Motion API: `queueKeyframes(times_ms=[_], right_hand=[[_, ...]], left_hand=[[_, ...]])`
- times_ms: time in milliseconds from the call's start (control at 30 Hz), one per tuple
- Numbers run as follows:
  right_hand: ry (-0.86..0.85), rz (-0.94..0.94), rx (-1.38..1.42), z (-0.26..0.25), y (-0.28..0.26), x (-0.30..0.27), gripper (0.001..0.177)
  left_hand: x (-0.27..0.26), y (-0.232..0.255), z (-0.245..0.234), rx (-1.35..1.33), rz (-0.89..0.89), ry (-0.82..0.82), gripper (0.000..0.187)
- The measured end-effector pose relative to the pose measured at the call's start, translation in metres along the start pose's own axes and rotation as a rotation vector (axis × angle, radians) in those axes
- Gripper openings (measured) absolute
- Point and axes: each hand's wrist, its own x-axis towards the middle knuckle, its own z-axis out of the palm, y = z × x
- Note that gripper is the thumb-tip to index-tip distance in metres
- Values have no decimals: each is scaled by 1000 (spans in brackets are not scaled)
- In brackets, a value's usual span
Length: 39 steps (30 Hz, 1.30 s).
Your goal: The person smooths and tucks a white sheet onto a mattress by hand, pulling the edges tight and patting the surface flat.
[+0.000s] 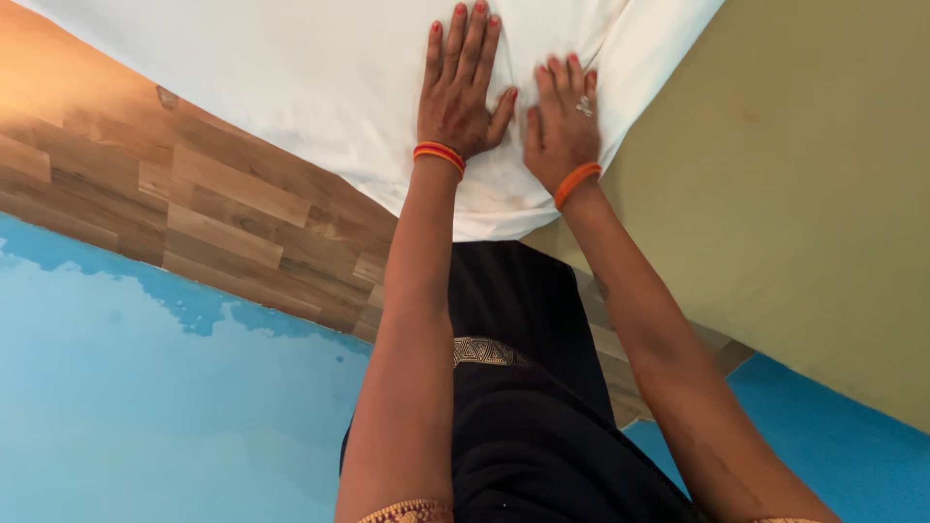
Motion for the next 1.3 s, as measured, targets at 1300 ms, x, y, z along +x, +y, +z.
queueKeyframes(times_ms=[1300], right_hand=[[661, 703, 1274, -23, 67, 68, 12]], left_hand=[[2, 0, -1, 43, -5, 20, 85]])
